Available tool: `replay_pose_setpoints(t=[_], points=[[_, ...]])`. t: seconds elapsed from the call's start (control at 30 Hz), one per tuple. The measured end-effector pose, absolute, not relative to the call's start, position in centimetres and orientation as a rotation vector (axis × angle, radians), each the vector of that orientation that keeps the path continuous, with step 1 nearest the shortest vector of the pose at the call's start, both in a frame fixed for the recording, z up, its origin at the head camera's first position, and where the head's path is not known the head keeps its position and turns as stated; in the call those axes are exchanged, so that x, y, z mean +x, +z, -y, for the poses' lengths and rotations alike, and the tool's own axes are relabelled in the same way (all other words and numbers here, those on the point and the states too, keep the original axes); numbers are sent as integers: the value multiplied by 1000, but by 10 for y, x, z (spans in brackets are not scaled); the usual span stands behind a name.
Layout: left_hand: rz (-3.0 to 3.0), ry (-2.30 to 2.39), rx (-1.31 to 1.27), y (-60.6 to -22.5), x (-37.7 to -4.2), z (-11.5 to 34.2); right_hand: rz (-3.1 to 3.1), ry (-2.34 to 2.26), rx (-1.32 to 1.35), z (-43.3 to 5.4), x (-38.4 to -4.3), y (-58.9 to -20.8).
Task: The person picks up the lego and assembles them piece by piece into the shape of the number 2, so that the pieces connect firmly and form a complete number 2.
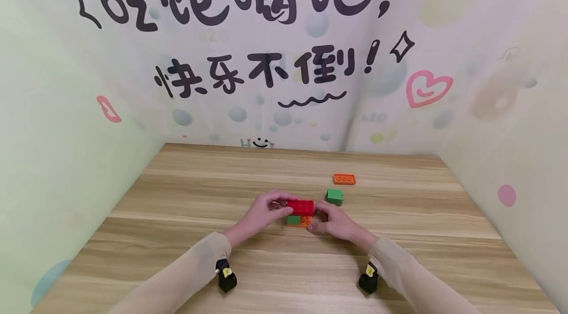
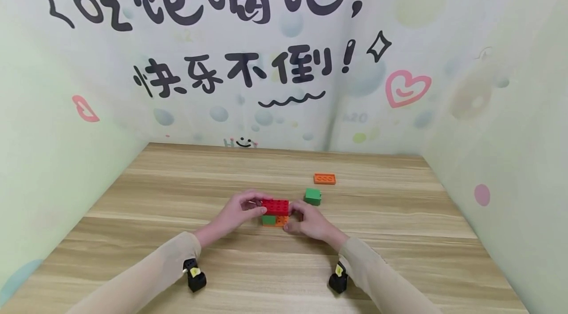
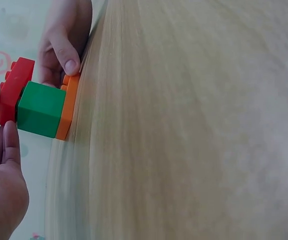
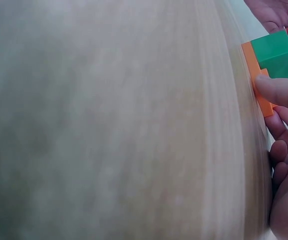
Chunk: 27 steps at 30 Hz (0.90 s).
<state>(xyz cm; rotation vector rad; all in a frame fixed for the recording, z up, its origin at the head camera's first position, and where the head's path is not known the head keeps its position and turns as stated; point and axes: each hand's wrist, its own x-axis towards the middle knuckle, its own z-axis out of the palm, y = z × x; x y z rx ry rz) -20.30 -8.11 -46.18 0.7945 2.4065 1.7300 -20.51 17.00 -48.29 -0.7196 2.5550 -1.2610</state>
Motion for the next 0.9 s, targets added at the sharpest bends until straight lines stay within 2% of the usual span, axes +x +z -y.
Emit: replay_pose_setpoints(t=[0.6, 0.9], points=[[-2315, 1808, 675, -463, -206, 76, -2545, -1300, -741, -169, -206, -482], [-2308, 1813, 729, -461, -205, 76, -2522, -1337, -753, -169, -206, -483]])
